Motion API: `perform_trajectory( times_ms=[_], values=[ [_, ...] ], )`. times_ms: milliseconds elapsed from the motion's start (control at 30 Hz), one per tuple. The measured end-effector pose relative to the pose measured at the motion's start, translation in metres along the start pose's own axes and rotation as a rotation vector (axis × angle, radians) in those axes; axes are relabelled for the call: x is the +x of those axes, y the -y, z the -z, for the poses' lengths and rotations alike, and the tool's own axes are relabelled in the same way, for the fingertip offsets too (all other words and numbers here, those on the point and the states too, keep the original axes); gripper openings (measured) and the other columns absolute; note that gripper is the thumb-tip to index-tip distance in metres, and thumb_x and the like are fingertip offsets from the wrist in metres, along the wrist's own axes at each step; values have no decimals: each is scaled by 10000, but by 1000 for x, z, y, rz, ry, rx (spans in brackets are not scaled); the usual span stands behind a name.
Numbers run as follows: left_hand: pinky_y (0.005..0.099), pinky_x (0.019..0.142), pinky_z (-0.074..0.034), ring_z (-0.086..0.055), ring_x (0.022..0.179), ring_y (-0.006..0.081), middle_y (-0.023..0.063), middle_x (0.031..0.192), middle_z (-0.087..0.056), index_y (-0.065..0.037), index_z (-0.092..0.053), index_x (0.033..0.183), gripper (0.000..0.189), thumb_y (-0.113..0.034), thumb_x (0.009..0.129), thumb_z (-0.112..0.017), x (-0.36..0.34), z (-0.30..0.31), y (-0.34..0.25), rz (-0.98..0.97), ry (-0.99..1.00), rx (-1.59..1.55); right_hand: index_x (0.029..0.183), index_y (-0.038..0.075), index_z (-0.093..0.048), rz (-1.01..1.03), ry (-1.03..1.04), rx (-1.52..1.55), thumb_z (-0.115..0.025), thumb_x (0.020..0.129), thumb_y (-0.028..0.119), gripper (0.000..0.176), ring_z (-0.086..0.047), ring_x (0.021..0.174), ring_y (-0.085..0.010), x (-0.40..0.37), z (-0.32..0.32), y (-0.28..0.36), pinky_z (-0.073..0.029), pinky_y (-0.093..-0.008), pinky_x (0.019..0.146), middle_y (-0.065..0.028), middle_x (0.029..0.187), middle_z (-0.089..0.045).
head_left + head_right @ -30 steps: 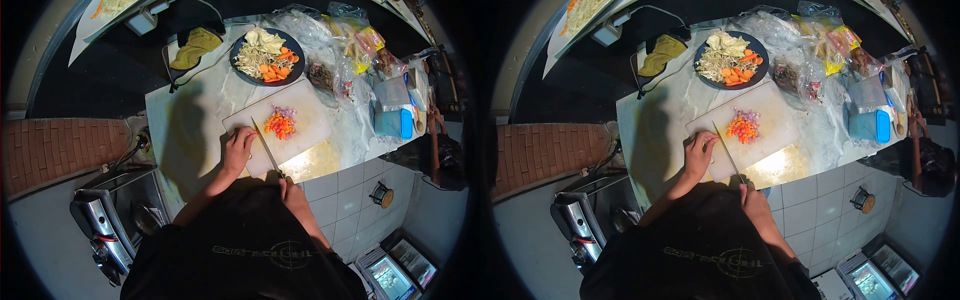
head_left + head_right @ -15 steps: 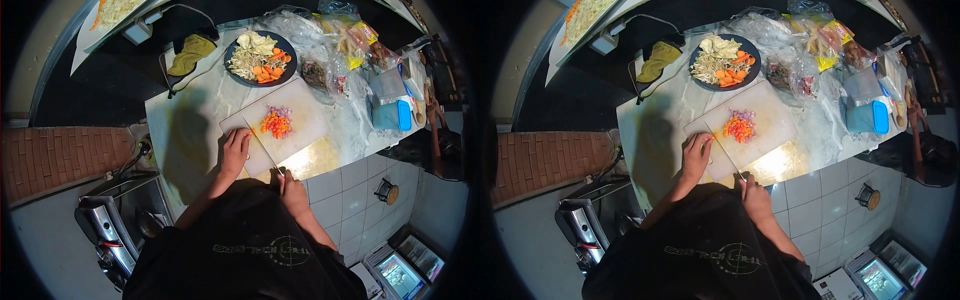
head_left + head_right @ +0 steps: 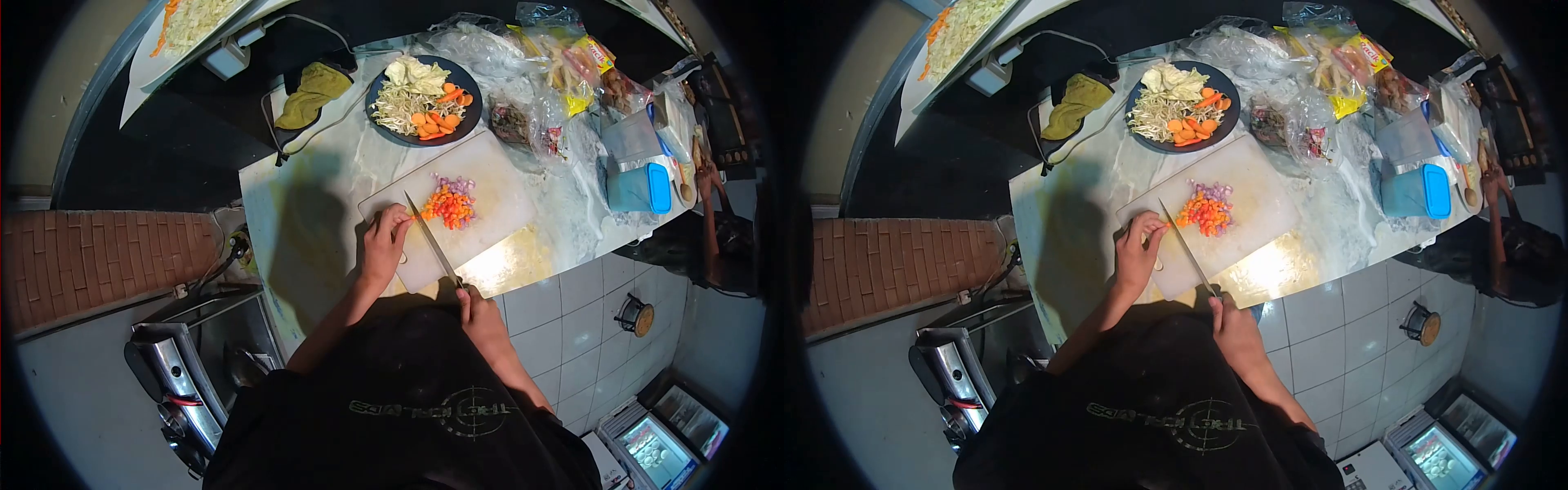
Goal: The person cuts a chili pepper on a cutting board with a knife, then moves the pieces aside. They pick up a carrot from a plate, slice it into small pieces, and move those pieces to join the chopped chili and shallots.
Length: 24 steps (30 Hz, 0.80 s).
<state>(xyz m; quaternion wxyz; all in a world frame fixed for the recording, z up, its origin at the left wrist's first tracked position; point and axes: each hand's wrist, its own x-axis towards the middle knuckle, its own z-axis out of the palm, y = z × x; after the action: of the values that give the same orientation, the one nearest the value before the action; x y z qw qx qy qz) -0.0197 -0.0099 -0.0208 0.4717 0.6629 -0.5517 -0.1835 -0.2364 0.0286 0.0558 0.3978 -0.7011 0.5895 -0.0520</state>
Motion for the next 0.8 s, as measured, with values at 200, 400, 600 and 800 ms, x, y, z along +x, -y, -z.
perform_trajectory(
  times_ms=[200, 400, 600, 800],
  values=[
    [340, 728, -533, -662, 800, 249, 112, 880, -656, -26, -551, 1117, 262, 2, 885, -670, -2, -2, -1, 57, -11, -68, 907, -33, -558, 13, 3, -9, -466, 1031, 296, 364, -591, 707, -534, 0, -4, -1, -466, -604, 606, -321, 696, -596],
    [353, 729, -530, -657, 817, 258, 117, 890, -648, -14, -543, 1105, 235, -4, 899, -654, -4, -3, 2, 52, -7, -63, 935, -36, -554, -24, 19, -59, -446, 1034, 319, 384, -601, 712, -541, 2, -8, 4, -482, -605, 619, -332, 724, -613],
    [354, 732, -525, -650, 820, 259, 116, 901, -643, -15, -546, 1066, 196, -6, 901, -651, -3, -3, 2, 46, -11, -42, 983, -32, -531, -58, 58, -112, -440, 1034, 324, 371, -612, 695, -534, 7, -12, 5, -492, -605, 605, -336, 716, -617],
    [355, 727, -522, -644, 810, 258, 113, 896, -634, -11, -547, 1033, 177, 5, 893, -653, -2, -4, 1, 39, -21, -50, 990, -27, -510, -48, 50, -188, -445, 1031, 333, 368, -638, 671, -503, 11, -16, 5, -526, -569, 587, -323, 696, -627]
  ],
)
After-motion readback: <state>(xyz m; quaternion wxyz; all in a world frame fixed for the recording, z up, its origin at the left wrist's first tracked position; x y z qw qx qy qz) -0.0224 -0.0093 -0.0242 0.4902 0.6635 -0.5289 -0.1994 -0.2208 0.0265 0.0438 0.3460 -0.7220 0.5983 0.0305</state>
